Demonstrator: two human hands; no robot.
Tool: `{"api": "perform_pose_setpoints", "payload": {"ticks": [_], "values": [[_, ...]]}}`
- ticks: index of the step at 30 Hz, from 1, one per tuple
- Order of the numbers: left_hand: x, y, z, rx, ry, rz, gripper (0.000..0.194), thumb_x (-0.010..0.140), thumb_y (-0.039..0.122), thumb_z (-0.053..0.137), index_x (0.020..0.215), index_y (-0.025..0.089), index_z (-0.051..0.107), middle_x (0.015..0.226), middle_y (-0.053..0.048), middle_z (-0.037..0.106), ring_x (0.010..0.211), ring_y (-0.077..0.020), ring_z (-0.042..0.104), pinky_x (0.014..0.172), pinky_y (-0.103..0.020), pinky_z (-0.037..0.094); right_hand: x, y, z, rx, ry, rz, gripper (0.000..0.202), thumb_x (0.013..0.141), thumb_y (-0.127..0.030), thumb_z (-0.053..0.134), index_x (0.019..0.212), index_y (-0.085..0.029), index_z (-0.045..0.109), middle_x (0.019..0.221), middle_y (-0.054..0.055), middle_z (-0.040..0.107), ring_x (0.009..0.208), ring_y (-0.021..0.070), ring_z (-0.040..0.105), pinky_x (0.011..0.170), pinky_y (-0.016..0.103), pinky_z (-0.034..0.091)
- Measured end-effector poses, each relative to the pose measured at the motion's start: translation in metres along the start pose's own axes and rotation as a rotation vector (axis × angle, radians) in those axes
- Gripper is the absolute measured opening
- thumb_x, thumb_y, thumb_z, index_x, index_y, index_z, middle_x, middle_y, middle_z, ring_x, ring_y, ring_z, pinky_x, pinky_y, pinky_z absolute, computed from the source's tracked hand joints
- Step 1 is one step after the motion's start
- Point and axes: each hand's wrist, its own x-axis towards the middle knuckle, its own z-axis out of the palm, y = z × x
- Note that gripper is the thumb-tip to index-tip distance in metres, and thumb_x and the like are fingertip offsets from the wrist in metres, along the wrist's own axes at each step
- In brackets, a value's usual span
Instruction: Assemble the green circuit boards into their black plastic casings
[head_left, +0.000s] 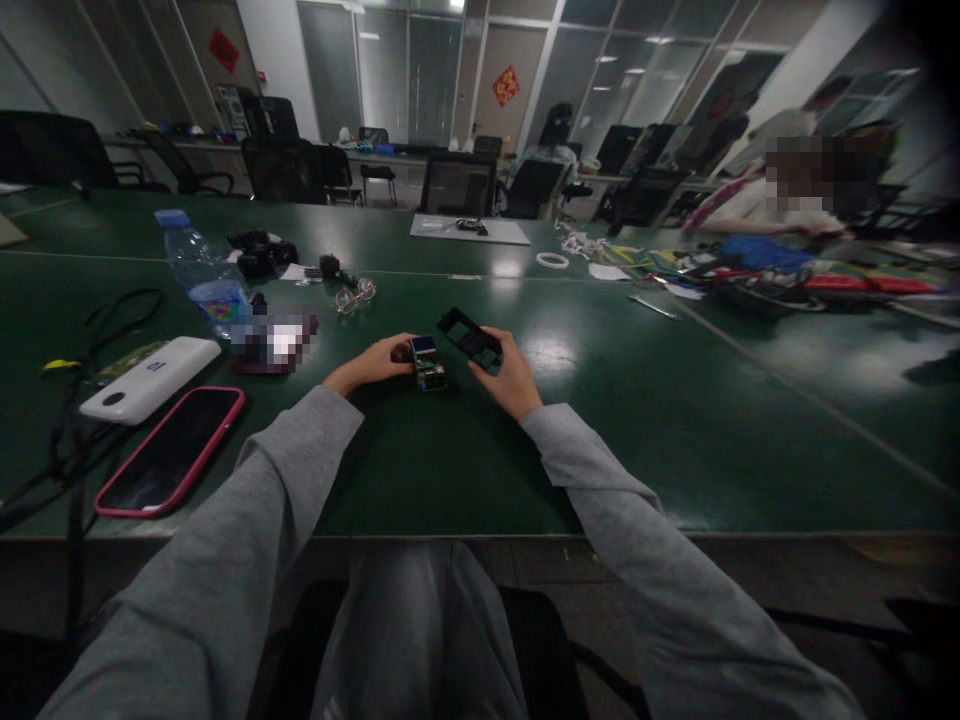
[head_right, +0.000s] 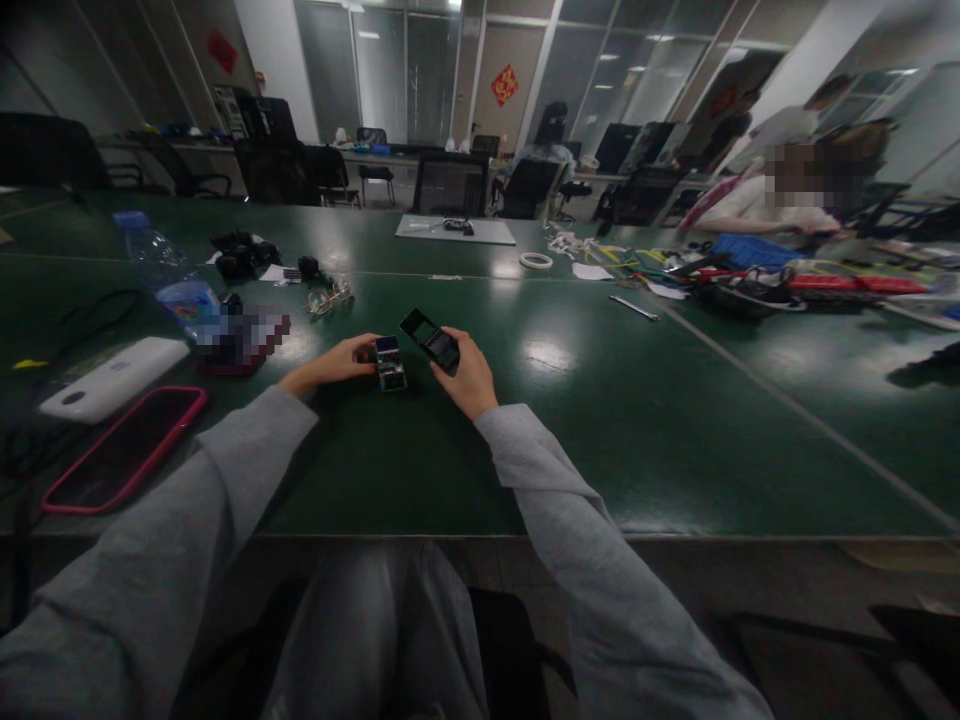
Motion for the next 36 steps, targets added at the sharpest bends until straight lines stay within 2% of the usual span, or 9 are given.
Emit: {"api": "perform_pose_setpoints", "payload": {"ticks": [7, 20, 26, 30, 33, 36], "values": [[0.000, -0.002, 0.000, 0.010, -0.014, -0.023, 0.061, 0.075, 0.031, 0.069, 0.131, 0.013, 0.050, 0.110, -0.011, 0.061, 0.083, -0.0167, 0.054, 0.076, -0.034, 0.043, -0.002, -0.003, -0.001, -0.019, -0.033, 0.046, 0.054, 0.078, -0.035, 0.065, 0.127, -0.020, 0.047, 0.119, 0.010, 0.060, 0.106, 0.0281, 0.060, 0.091, 0.047, 0.050], [0.000, -0.003, -0.001, 0.042, -0.006, -0.004, 0.056, 0.076, 0.033, 0.067, 0.128, 0.015, 0.053, 0.114, -0.011, 0.061, 0.087, -0.0173, 0.055, 0.079, -0.033, 0.042, -0.005, 0.005, 0.004, -0.034, -0.088, 0.170, 0.059, 0.078, -0.039, 0.065, 0.130, -0.018, 0.045, 0.117, 0.015, 0.061, 0.108, 0.0319, 0.060, 0.093, 0.053, 0.049], [0.001, -0.002, 0.000, 0.024, -0.005, -0.012, 0.057, 0.075, 0.031, 0.068, 0.127, 0.014, 0.052, 0.108, -0.010, 0.062, 0.084, -0.0165, 0.055, 0.076, -0.032, 0.043, -0.007, 0.011, 0.010, -0.058, -0.102, 0.090, 0.065, 0.077, -0.044, 0.067, 0.133, -0.017, 0.044, 0.124, 0.016, 0.055, 0.117, 0.0334, 0.052, 0.100, 0.056, 0.044], [0.001, 0.000, 0.000, 0.025, -0.008, -0.004, 0.055, 0.075, 0.030, 0.068, 0.125, 0.013, 0.052, 0.105, -0.009, 0.062, 0.081, -0.0152, 0.054, 0.074, -0.031, 0.043, -0.007, 0.010, 0.010, -0.069, -0.067, 0.051, 0.066, 0.082, -0.045, 0.063, 0.137, -0.016, 0.042, 0.126, 0.017, 0.053, 0.118, 0.0324, 0.050, 0.102, 0.056, 0.042], [0.001, -0.002, 0.000, 0.027, -0.010, -0.004, 0.057, 0.075, 0.031, 0.069, 0.126, 0.013, 0.052, 0.107, -0.010, 0.062, 0.081, -0.0153, 0.054, 0.074, -0.031, 0.043, -0.006, 0.008, 0.007, -0.045, -0.093, 0.046, 0.051, 0.083, -0.043, 0.061, 0.128, -0.020, 0.053, 0.120, 0.013, 0.056, 0.114, 0.0300, 0.053, 0.100, 0.053, 0.044], [0.001, -0.003, 0.000, 0.028, -0.006, -0.004, 0.057, 0.075, 0.032, 0.069, 0.126, 0.014, 0.052, 0.108, -0.010, 0.062, 0.082, -0.0160, 0.055, 0.075, -0.032, 0.043, -0.003, 0.007, 0.005, 0.059, -0.120, 0.175, 0.036, 0.082, -0.048, 0.061, 0.104, -0.021, 0.066, 0.104, 0.010, 0.063, 0.101, 0.0284, 0.059, 0.095, 0.054, 0.048]]}}
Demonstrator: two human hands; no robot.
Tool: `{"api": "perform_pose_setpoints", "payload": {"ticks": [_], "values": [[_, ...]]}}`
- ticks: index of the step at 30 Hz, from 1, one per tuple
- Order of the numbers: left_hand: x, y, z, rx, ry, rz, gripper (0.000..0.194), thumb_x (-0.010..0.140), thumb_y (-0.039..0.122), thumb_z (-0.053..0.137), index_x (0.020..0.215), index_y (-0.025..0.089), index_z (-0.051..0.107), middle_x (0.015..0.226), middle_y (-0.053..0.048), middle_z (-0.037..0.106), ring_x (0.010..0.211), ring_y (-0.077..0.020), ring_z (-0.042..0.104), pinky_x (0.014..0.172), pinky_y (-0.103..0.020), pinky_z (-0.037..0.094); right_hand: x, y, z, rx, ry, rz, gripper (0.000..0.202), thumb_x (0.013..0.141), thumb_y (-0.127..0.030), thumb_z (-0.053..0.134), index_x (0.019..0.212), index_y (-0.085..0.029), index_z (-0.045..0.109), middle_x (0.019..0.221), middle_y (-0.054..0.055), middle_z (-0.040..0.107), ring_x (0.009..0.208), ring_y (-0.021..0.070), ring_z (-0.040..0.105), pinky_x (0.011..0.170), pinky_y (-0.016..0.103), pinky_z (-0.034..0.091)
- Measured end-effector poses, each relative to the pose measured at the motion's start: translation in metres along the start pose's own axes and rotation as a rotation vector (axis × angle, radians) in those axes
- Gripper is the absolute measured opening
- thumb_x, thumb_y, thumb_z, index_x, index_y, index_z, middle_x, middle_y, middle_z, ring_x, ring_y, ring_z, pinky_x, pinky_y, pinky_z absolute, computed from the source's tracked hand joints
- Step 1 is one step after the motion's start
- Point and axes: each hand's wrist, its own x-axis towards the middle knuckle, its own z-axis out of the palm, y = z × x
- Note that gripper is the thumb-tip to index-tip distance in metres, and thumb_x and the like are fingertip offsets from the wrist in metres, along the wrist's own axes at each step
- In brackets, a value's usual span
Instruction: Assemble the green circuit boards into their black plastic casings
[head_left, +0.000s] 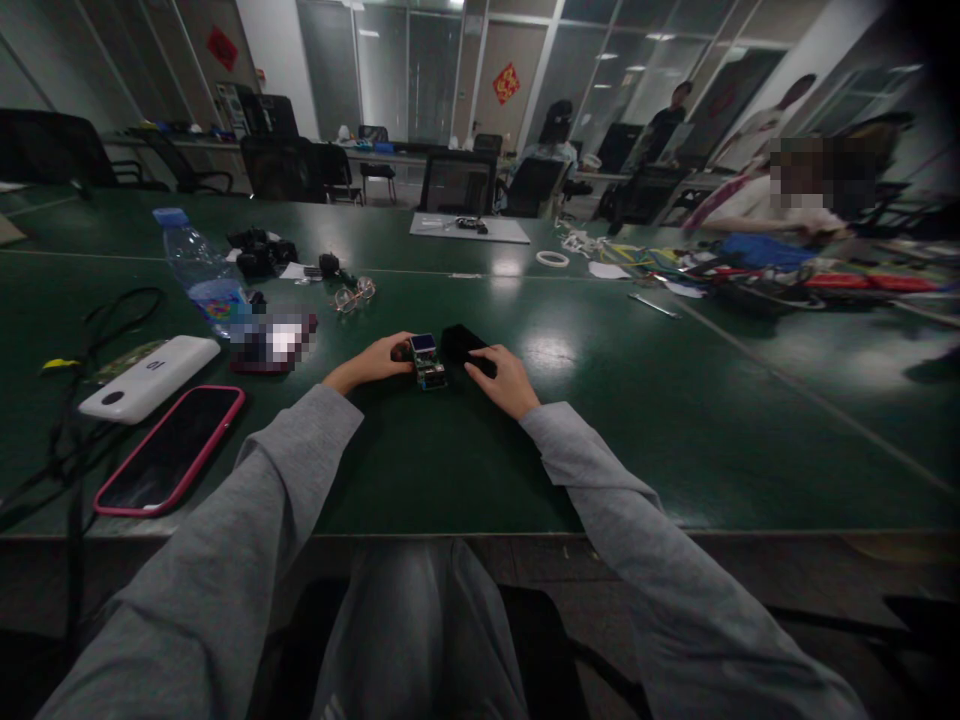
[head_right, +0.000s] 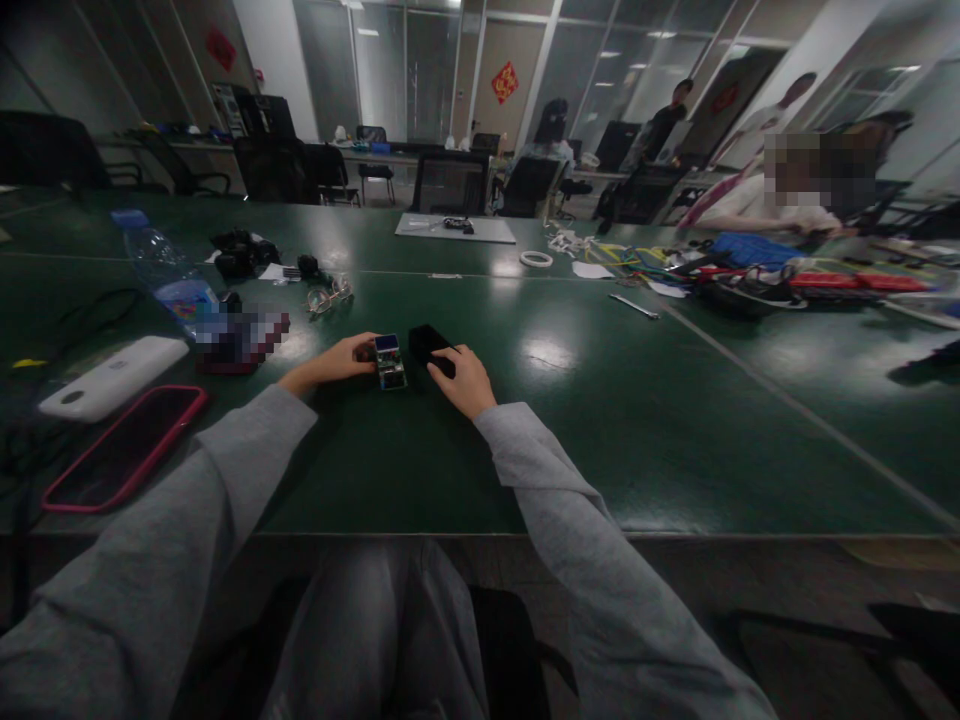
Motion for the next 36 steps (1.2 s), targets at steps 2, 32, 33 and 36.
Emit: {"api": "perform_pose_setpoints", "payload": {"ticks": [2, 32, 33, 36], "values": [[0.000, 0.000, 0.000, -0.006, -0.002, -0.004, 0.057, 0.075, 0.032, 0.069, 0.126, 0.014, 0.052, 0.110, -0.011, 0.062, 0.083, -0.0164, 0.055, 0.076, -0.033, 0.043, 0.003, -0.001, -0.002, 0.220, 0.012, 0.182, 0.037, 0.080, -0.054, 0.061, 0.092, -0.020, 0.067, 0.093, 0.008, 0.065, 0.093, 0.0270, 0.062, 0.091, 0.052, 0.051], [0.005, -0.006, -0.005, -0.225, 0.019, -0.112, 0.049, 0.073, 0.014, 0.055, 0.122, 0.013, 0.055, 0.121, -0.013, 0.062, 0.109, -0.0215, 0.058, 0.097, -0.041, 0.043, 0.008, -0.012, -0.009, 0.850, -0.034, 0.433, 0.051, 0.074, -0.054, 0.066, 0.110, -0.021, 0.051, 0.103, 0.008, 0.068, 0.094, 0.0242, 0.067, 0.086, 0.043, 0.057], [0.005, -0.006, -0.005, -0.223, 0.019, -0.124, 0.047, 0.073, 0.014, 0.055, 0.121, 0.013, 0.055, 0.122, -0.013, 0.062, 0.109, -0.0217, 0.058, 0.098, -0.041, 0.043, 0.009, -0.008, -0.006, 0.810, 0.020, 0.439, 0.055, 0.070, -0.052, 0.070, 0.111, -0.022, 0.050, 0.103, 0.007, 0.068, 0.094, 0.0233, 0.067, 0.088, 0.043, 0.056], [0.004, -0.005, -0.005, -0.197, 0.017, -0.141, 0.044, 0.074, 0.015, 0.054, 0.118, 0.013, 0.057, 0.121, -0.013, 0.062, 0.110, -0.0226, 0.058, 0.098, -0.042, 0.043, 0.009, 0.014, -0.010, 0.663, 0.181, 0.453, 0.066, 0.062, -0.050, 0.076, 0.114, -0.022, 0.046, 0.101, 0.006, 0.067, 0.093, 0.0226, 0.066, 0.091, 0.045, 0.054]]}}
